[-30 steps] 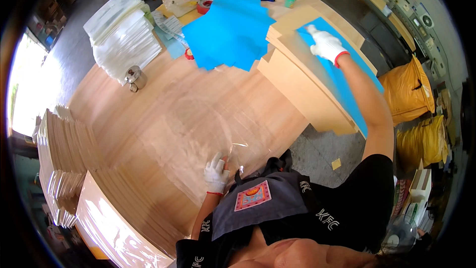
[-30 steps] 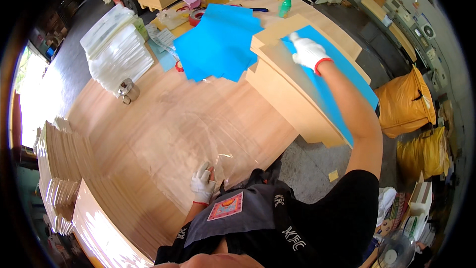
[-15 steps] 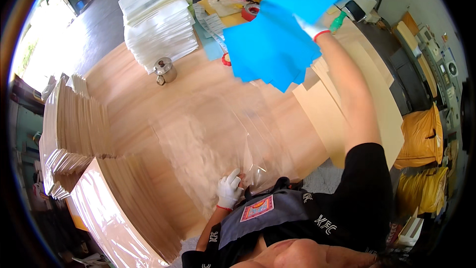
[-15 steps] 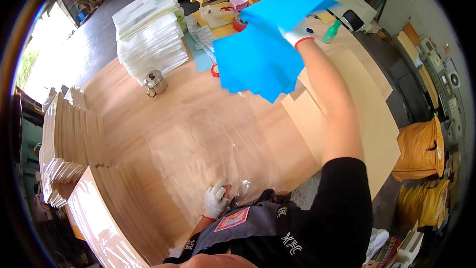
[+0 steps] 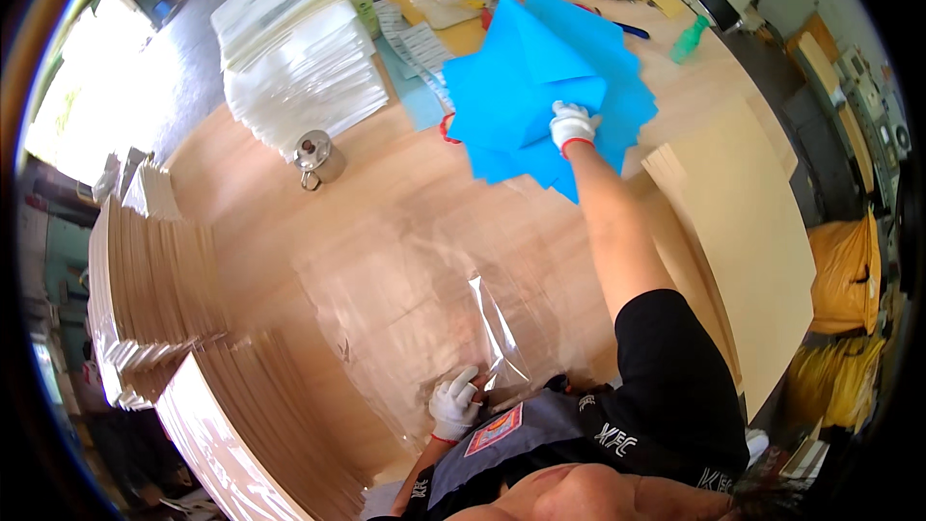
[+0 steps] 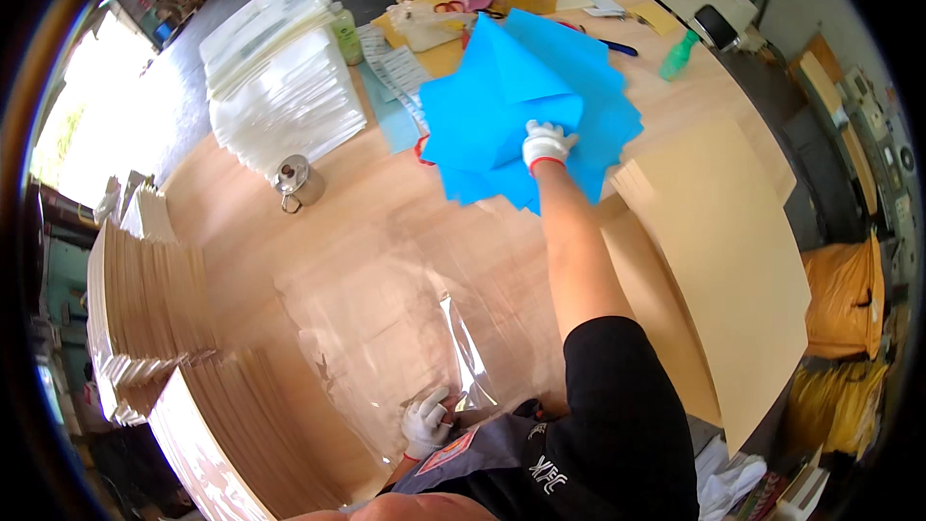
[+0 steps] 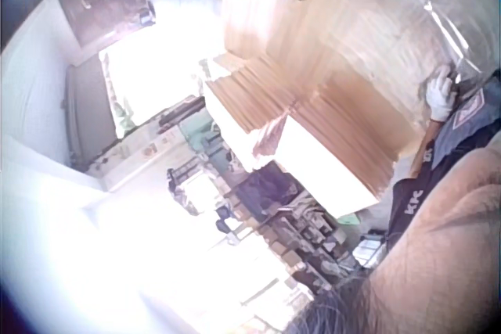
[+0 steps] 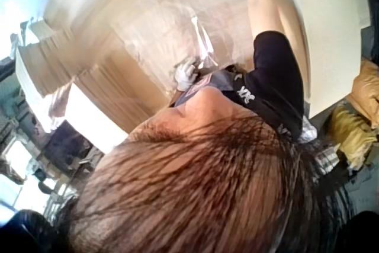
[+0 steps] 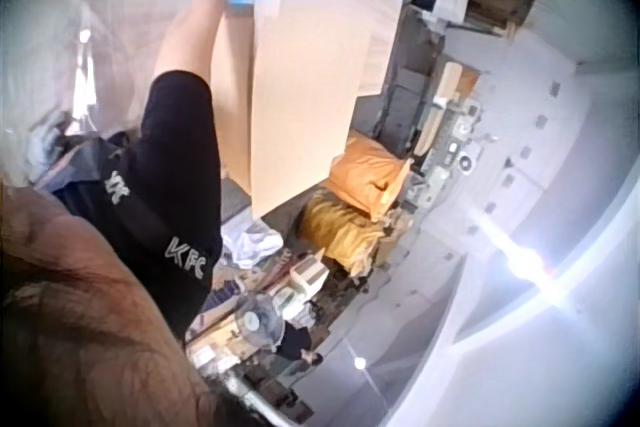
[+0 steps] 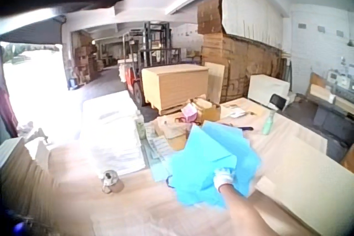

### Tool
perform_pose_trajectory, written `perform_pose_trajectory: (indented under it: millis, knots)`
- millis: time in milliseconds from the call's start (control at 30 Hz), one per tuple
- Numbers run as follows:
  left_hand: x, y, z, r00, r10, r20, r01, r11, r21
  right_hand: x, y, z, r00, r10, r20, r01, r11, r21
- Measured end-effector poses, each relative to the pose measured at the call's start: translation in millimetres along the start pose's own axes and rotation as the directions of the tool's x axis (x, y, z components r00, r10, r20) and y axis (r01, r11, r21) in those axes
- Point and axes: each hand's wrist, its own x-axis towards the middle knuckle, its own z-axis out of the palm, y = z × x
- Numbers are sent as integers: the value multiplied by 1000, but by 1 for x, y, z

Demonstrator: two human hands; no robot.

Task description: The person wraps rectangular cardboard sheets in clear plastic film. They repeatedly pick up a sheet, place it on a plastic-lined table, fold the film over the sheet, and stack the wrapped item. The process is repeated for multiple sheets throughout the clip.

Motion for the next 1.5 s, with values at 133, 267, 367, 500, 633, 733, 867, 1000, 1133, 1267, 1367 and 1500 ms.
perform_pose_trajectory:
  millis: [133,267,367,500,633,733,867,1000,1133,1267,1367,1500]
  knots:
    - [17,7,-7,998,54,-10,-55,996,-76,-57,-15,12,969,-83,-234,77,996,-32]
    - [21,24,-12,999,26,-26,-28,998,-64,-177,-32,-28,778,-504,-376,627,656,420]
    - [22,37,-21,1000,-24,-1,24,998,-62,-296,-20,-117,469,-649,-599,601,-263,755]
    - [1,0,7,999,-14,31,15,999,-45,-437,69,-283,26,-658,-753,778,-460,429]
    - [16,29,-7,998,40,-41,-41,999,-25,-539,161,-340,-7,-726,-687,878,-333,343]
    - [-1,0,-11,993,106,-44,-104,994,33,-588,197,-331,-4,-804,-594,941,-204,270]
    - [1,13,-14,989,117,86,-122,990,65,-663,212,-298,267,-795,-545,936,349,-51]
    - [-7,-2,-19,992,-41,115,40,999,16,-628,226,-233,528,-506,-682,485,839,-248]
    - [-26,74,-50,988,92,-120,-115,972,-205,-548,308,-142,773,-282,-568,103,939,-327]
    - [-74,105,-59,968,235,-90,-249,946,-206,-513,356,-117,875,-226,-428,44,918,-394]
    - [-107,114,-49,979,203,-12,-200,951,-235,-481,362,-127,843,-213,-493,25,932,-360]
    - [-127,132,-40,977,174,122,-135,952,-275,-444,361,-151,883,-199,-424,81,957,-280]
